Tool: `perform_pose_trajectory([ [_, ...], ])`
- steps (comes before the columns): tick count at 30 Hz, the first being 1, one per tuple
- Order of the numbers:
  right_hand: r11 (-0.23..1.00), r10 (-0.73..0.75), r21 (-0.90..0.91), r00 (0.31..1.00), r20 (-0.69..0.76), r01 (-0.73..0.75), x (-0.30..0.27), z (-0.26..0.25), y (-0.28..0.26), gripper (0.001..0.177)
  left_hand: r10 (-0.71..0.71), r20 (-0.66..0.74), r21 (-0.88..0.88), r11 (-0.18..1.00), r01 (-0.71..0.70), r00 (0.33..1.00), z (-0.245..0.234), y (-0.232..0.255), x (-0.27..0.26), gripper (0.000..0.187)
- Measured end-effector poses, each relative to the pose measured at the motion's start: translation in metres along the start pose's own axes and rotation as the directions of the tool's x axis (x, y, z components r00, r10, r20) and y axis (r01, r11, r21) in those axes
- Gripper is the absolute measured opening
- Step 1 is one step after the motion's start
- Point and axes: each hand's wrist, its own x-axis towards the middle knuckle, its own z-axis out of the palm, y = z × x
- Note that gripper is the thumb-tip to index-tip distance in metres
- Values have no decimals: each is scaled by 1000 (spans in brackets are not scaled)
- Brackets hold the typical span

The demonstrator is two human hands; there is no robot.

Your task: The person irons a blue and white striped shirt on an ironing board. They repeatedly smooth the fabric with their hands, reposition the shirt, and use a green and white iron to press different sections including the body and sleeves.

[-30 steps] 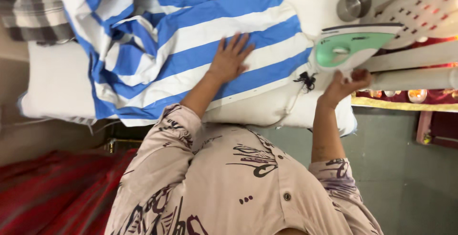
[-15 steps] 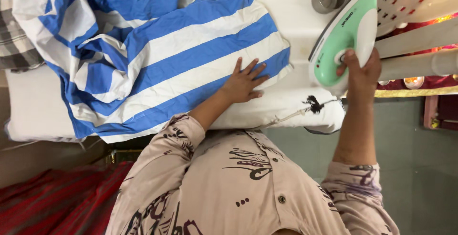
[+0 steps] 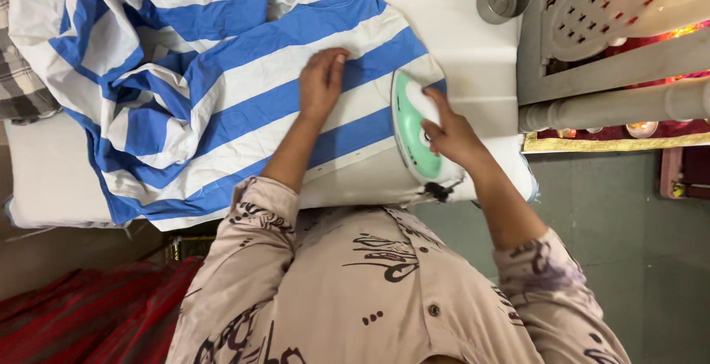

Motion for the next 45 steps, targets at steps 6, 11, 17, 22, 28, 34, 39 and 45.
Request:
perform_pose_trajectory([
  [6, 998, -25, -65, 967, -254, 9, 77, -19, -20, 57, 171, 32, 247, 953, -174, 985, -28, -6, 44, 12],
  [11, 941, -256, -278, 944, -210, 194, 76, -3, -6, 64, 215, 167, 418, 868, -266, 962, 5, -47, 99, 21],
  [17, 931, -241, -311, 961, -134, 190, 21, 31, -4, 65, 240, 290, 537, 760, -365, 926, 74, -98, 156, 46],
  [22, 997, 6, -75, 955, -296, -30, 63, -8, -40, 61, 1, 395, 662, 693, -286, 919, 114, -143, 187, 24],
  [28, 978, -120, -197, 961, -251, 70, 47, -1, -30, 63, 138, 198, 494, 841, -220, 970, 122, -128, 212, 16],
  [34, 952, -185, -289, 942, -280, 101, 83, -9, -22, 62, 131, 172, 390, 901, -189, 976, 104, -109, 203, 20],
  [39, 994, -46, -106, 940, -338, 11, 128, -40, -62, 58, 242, 130, 271, 924, -269, 962, 71, -60, 153, 34],
  [45, 903, -395, -270, 893, -217, 334, 90, -10, -34, 63, 176, 314, 341, 896, -284, 933, 14, -54, 45, 35],
])
